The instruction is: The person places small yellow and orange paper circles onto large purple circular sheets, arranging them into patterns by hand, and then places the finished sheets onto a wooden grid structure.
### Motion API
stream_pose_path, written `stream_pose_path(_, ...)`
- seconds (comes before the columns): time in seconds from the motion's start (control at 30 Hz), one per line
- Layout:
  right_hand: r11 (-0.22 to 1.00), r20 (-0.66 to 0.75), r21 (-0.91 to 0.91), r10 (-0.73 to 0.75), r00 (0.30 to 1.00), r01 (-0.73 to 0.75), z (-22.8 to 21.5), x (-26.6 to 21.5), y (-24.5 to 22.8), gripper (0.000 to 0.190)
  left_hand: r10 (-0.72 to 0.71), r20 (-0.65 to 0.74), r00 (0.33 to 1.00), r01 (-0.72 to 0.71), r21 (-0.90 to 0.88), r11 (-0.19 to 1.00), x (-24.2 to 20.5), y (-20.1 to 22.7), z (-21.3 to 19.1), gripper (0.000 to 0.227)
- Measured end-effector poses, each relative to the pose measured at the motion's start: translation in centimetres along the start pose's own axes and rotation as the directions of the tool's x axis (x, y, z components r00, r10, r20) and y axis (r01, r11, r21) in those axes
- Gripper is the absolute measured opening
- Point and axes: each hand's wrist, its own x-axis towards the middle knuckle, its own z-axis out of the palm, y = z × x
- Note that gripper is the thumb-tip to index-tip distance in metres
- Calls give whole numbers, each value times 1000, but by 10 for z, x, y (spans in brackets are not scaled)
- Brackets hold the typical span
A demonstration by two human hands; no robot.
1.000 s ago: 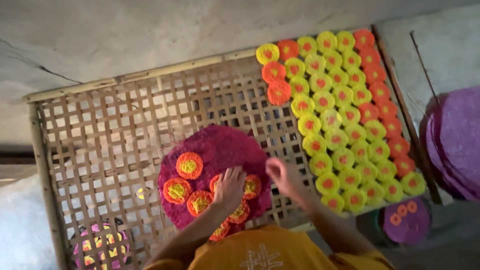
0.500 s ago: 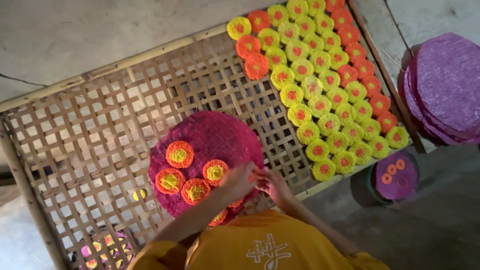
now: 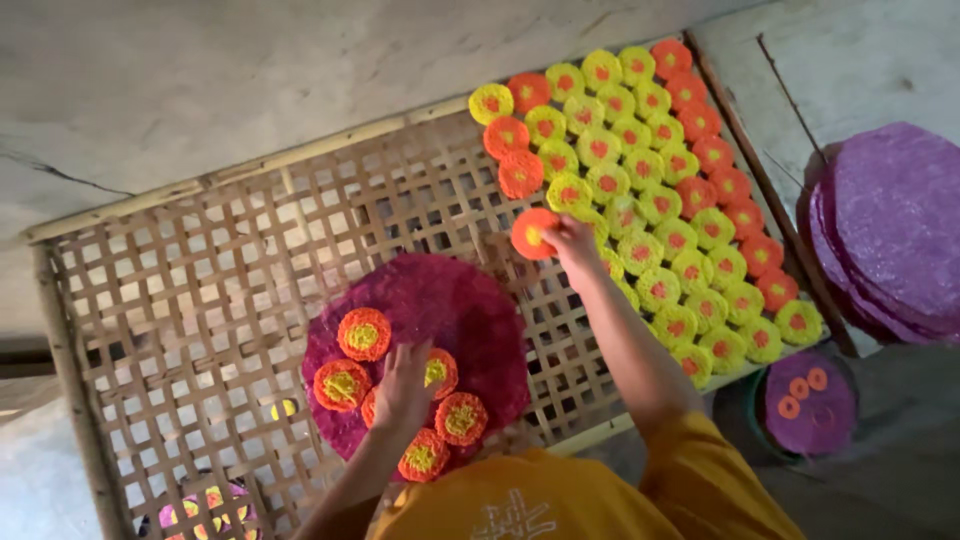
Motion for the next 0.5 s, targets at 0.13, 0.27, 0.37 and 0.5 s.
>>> stream_pose_path(0.13, 747, -11, -600, -364, 931, 285, 27, 40, -9, 39, -36, 13, 999, 35, 56, 998, 9, -3, 3, 49)
stream_pose_path(0.27, 365, 57, -868, -603, 796, 338, 47, 30, -36, 41, 117, -65, 991, -121, -56, 991, 11, -14, 3, 32)
stream_pose_path(0.37, 69, 175, -942, -735, 655, 329, 55, 6, -61, 53, -10, 150, 989, 50, -262, 964, 13, -13, 2, 29)
stream_pose_path(0.5, 477, 10, -854, -382, 924, 206, 72, -50, -68, 43, -124, 469, 875, 440, -660, 608, 29, 10, 6, 36)
